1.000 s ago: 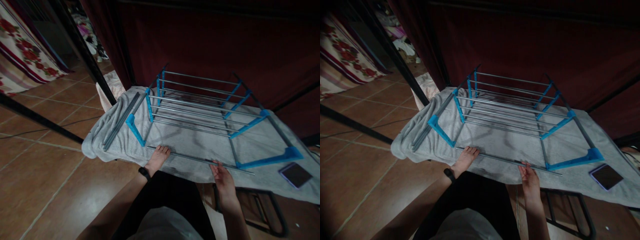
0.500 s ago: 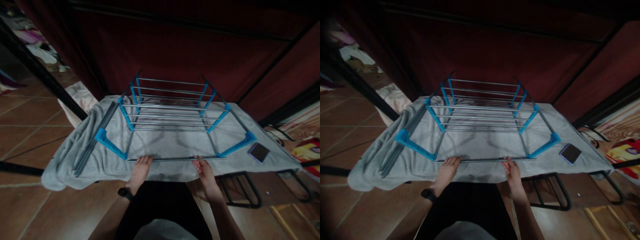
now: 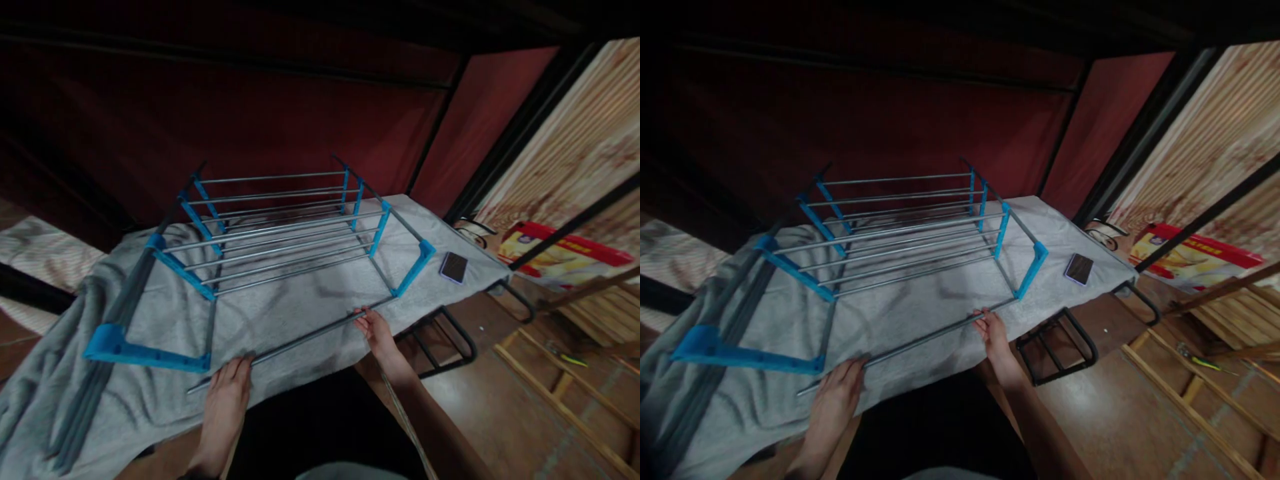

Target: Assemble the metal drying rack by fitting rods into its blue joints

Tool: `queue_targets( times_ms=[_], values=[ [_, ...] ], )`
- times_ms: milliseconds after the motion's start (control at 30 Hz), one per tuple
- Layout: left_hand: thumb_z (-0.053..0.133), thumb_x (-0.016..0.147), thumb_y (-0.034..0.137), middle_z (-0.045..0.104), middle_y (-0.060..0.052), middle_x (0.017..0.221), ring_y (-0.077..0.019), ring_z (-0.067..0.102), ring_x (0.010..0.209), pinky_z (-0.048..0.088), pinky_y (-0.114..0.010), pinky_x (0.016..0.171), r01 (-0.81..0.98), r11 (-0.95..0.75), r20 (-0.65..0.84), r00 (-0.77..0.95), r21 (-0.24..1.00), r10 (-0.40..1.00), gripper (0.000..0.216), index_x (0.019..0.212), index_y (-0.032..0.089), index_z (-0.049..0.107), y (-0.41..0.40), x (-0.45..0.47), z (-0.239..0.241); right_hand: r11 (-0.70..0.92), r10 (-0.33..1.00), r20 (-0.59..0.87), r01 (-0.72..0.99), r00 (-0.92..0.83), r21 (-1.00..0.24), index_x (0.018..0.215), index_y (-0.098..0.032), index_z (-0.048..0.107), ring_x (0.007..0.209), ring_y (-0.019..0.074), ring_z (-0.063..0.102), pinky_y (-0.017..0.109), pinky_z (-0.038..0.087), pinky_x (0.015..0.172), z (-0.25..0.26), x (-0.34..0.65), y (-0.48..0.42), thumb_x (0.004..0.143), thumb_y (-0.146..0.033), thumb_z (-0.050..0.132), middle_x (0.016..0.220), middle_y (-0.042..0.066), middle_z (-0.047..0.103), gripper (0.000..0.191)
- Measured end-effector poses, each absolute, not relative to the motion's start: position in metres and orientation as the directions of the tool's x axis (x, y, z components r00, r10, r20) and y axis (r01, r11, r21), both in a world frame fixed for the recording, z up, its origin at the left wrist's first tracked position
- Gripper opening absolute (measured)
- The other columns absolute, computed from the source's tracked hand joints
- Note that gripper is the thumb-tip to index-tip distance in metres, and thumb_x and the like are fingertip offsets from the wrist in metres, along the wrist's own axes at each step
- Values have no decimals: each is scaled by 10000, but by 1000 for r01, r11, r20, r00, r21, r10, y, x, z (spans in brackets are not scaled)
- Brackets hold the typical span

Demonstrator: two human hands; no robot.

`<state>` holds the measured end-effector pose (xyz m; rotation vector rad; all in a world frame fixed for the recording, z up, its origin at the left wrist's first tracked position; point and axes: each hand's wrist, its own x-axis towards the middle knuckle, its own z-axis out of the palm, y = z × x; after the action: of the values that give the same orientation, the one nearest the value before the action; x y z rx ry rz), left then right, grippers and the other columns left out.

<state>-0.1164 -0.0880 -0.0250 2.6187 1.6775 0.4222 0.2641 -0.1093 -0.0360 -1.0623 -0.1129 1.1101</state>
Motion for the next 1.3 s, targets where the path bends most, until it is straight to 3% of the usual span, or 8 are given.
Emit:
queue_targets(
  times_ms=[500, 667, 833, 933, 1067, 1167, 1233, 1300],
  values=[
    [385, 977, 280, 753, -99, 1112, -276, 684, 1031, 483, -415, 930, 881, -427, 316, 353, 203, 881, 383, 1179, 189, 697, -80, -135, -28, 57, 789, -389, -687, 476, -725, 797, -223, 640, 680, 136, 690, 243, 600, 649, -33, 292, -61, 702, -266, 819, 836, 38, 766, 207],
    [343, 971, 297, 753, -100, 1117, -280, 678, 1067, 451, -454, 958, 935, -257, 285, 184, 245, 941, 395, 1132, 221, 696, -92, -145, -21, 58, 838, -346, -700, 421, -712, 747, -231, 611, 749, 145, 710, 247, 604, 690, -36, 300, -66, 685, -310, 876, 852, 35, 765, 284],
    [384, 950, 439, 724, -160, 1147, -363, 642, 1065, 438, -570, 970, 952, -59, 224, -10, 300, 975, 421, 1069, 205, 713, -103, -160, -14, 34, 880, -316, -711, 354, -702, 780, -229, 638, 841, 164, 730, 288, 616, 763, -36, 303, -74, 684, -311, 897, 891, 37, 775, 288],
    [463, 880, 485, 715, -156, 1091, -377, 645, 1025, 477, -579, 928, 907, 58, 205, -156, 417, 966, 386, 983, 223, 727, -99, -171, -9, 22, 891, -312, -718, 330, -696, 803, -222, 658, 863, 167, 736, 284, 614, 766, -36, 303, -75, 678, -281, 899, 905, 39, 777, 278],
    [668, 666, 434, 711, -76, 850, -322, 669, 844, 548, -497, 833, 639, 282, -37, -368, 716, 929, 262, 841, 247, 723, -91, -182, -2, 18, 893, -318, -731, 319, -682, 847, -206, 683, 894, 171, 742, 285, 611, 784, -37, 305, -75, 702, -274, 876, 936, 51, 783, 251],
    [783, 583, 371, 740, -29, 828, -290, 697, 884, 568, -457, 865, 267, 391, -253, -433, 881, 865, 388, 946, 244, 735, -91, -177, 2, 15, 897, -318, -741, 307, -671, 915, -198, 710, 934, 173, 741, 303, 608, 837, -39, 308, -75, 734, -293, 852, 972, 64, 786, 249],
    [805, 599, 290, 757, -10, 851, -235, 715, 875, 580, -401, 882, -30, 361, -341, -408, 932, 847, 434, 1020, 238, 720, -93, -168, 2, 13, 903, -312, -748, 294, -664, 930, -208, 714, 962, 175, 738, 323, 607, 869, -42, 310, -75, 752, -300, 835, 987, 56, 786, 235],
    [776, 644, 180, 759, 2, 842, -175, 721, 816, 592, -331, 860, -263, 324, -408, -401, 909, 820, 365, 1001, 222, 710, -96, -157, 3, 8, 904, -317, -752, 287, -659, 928, -218, 713, 974, 177, 735, 336, 609, 876, -46, 312, -75, 758, -288, 825, 989, 45, 786, 215]
  ],
)
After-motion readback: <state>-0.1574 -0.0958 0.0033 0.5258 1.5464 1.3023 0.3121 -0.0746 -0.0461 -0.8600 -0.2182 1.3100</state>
